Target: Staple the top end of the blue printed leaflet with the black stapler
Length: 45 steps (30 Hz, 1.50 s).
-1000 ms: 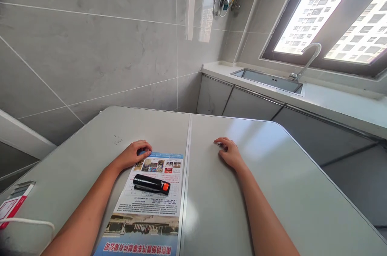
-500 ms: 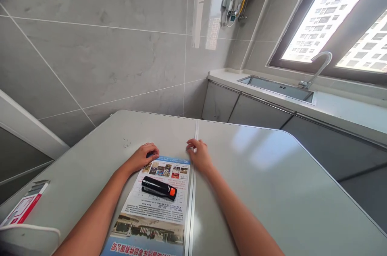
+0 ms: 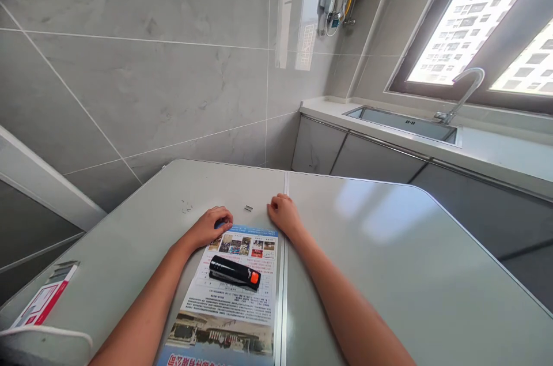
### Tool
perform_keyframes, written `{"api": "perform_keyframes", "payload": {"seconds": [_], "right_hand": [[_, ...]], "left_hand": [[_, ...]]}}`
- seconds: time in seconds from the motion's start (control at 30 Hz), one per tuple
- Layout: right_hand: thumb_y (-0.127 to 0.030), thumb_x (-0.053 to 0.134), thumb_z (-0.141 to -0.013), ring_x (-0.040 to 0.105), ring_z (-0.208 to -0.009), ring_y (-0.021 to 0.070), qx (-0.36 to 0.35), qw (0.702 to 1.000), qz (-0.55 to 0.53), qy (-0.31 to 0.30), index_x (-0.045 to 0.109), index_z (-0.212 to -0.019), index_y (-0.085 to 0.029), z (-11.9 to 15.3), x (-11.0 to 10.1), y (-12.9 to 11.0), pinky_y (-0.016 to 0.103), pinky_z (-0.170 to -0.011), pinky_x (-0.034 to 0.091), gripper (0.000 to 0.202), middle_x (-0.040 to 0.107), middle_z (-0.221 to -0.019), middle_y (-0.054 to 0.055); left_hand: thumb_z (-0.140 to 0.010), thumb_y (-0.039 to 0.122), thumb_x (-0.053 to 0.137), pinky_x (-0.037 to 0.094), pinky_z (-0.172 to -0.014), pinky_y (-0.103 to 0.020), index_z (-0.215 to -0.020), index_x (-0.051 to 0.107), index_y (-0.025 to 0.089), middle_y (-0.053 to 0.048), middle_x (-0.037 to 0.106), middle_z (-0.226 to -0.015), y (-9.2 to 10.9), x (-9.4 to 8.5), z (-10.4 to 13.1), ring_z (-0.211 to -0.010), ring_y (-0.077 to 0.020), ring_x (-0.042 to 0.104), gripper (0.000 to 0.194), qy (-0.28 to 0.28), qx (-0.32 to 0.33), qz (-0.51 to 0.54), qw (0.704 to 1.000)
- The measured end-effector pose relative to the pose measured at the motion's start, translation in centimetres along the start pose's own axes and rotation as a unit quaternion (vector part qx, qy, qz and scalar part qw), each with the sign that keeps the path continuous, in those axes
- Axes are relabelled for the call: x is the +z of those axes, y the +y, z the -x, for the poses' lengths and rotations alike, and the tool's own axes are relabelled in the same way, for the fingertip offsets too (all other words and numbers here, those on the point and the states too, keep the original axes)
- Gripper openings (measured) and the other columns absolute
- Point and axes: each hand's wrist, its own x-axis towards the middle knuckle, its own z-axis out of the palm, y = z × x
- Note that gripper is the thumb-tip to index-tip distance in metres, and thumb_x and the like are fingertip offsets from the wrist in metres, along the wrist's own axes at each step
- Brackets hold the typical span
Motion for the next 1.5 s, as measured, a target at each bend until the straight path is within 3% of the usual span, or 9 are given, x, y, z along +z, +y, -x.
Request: {"api": "perform_keyframes", "payload": {"seconds": [0.23, 0.37, 0.6, 0.83, 0.97, 1.07, 1.2, 1.3, 1.5], "right_hand": [[-0.036, 0.047, -0.095, 0.049, -0.068, 0.0168, 0.145, 0.971, 0.182, 0.06, 0.056, -0.066, -0.02, 7.6, -10.5, 12.8, 0.029, -0.061, 0.027, 0.034, 0.056, -0.078, 0.004], [-0.042, 0.047, -0.091, 0.048, -0.064, 0.018, 0.202, 0.952, 0.211, 0.096, 0.052, -0.063, -0.022, 11.3, -13.6, 18.0, 0.031, -0.06, 0.031, 0.035, 0.058, -0.075, 0.005], [-0.045, 0.045, -0.089, 0.053, -0.071, 0.0207, 0.176, 0.964, 0.178, 0.094, 0.045, -0.059, -0.023, 11.6, -13.8, 18.3, 0.031, -0.063, 0.034, 0.037, 0.057, -0.071, 0.005], [-0.044, 0.046, -0.091, 0.052, -0.069, 0.0198, 0.173, 0.964, 0.176, 0.099, 0.045, -0.059, -0.023, 11.7, -13.8, 18.4, 0.031, -0.064, 0.034, 0.038, 0.057, -0.071, 0.004], [-0.048, 0.049, -0.093, 0.052, -0.067, 0.0189, 0.143, 0.979, 0.106, 0.1, 0.049, -0.062, -0.023, 11.2, -13.5, 16.4, 0.032, -0.066, 0.038, 0.04, 0.059, -0.072, 0.004], [-0.049, 0.05, -0.096, 0.051, -0.066, 0.0182, 0.097, 0.992, 0.017, 0.078, 0.057, -0.068, -0.023, 10.7, -12.1, 12.1, 0.032, -0.068, 0.041, 0.039, 0.062, -0.074, 0.004], [-0.047, 0.046, -0.101, 0.05, -0.067, 0.0171, 0.019, 0.994, -0.105, -0.039, 0.06, -0.073, -0.022, 11.5, -9.0, 4.0, 0.03, -0.066, 0.041, 0.041, 0.06, -0.072, 0.002], [-0.04, 0.058, -0.096, 0.052, -0.07, 0.0142, -0.045, 0.971, -0.174, -0.16, 0.064, -0.085, -0.022, 12.8, -7.1, -1.0, 0.026, -0.066, 0.04, 0.022, 0.062, -0.078, -0.001], [-0.023, 0.069, -0.085, 0.046, -0.061, 0.0102, -0.1, 0.935, -0.204, -0.273, 0.067, -0.101, -0.024, 14.4, -6.9, -4.3, 0.021, -0.059, 0.034, 0.016, 0.062, -0.073, -0.006]], "left_hand": [[-0.091, 0.026, 0.061, 0.046, -0.084, -0.035, -0.088, 0.068, 0.022, -0.004, 0.067, -0.09, 0.3, -0.1, 0.0, -0.09, -0.0213, 0.059, 0.009, 0.001, 0.001, 0.001, 1.0], [-0.091, 0.026, 0.06, 0.046, -0.083, -0.035, -0.088, 0.068, 0.022, -0.004, 0.067, -0.09, 0.2, -0.2, 0.0, -0.088, -0.0209, 0.059, 0.009, -0.002, 0.0, -0.009, 1.0], [-0.093, 0.013, 0.05, 0.043, -0.09, -0.038, -0.097, 0.068, 0.023, -0.005, 0.068, -0.103, 1.3, 0.1, -0.2, -0.099, -0.0225, 0.059, 0.021, -0.021, 0.033, -0.055, 0.998], [-0.101, 0.026, 0.052, 0.041, -0.092, -0.041, -0.104, 0.065, 0.023, -0.006, 0.068, -0.107, 3.3, 2.0, -1.4, -0.102, -0.0243, 0.058, 0.013, -0.049, 0.055, -0.067, 0.995], [-0.104, 0.027, 0.046, 0.04, -0.09, -0.04, -0.101, 0.063, 0.022, -0.006, 0.065, -0.106, 3.2, 2.2, -1.5, -0.1, -0.0239, 0.057, 0.018, -0.057, 0.048, -0.068, 0.995], [-0.106, 0.029, 0.04, 0.039, -0.089, -0.04, -0.099, 0.061, 0.022, -0.006, 0.064, -0.104, 3.2, 2.0, -1.4, -0.098, -0.0233, 0.055, 0.023, -0.061, 0.047, -0.061, 0.995], [-0.108, 0.034, 0.036, 0.038, -0.09, -0.04, -0.099, 0.059, 0.022, -0.006, 0.062, -0.103, 3.2, 1.9, -1.3, -0.097, -0.0229, 0.054, 0.027, -0.066, 0.045, -0.057, 0.995], [-0.109, 0.038, 0.034, 0.037, -0.089, -0.039, -0.099, 0.057, 0.023, -0.005, 0.061, -0.102, 3.2, 1.8, -1.2, -0.095, -0.0223, 0.053, 0.03, -0.065, 0.043, -0.057, 0.995], [-0.11, 0.04, 0.032, 0.036, -0.089, -0.038, -0.099, 0.054, 0.023, -0.004, 0.059, -0.1, 3.2, 1.7, -1.1, -0.094, -0.0214, 0.053, 0.03, -0.067, 0.041, -0.052, 0.996]]}}
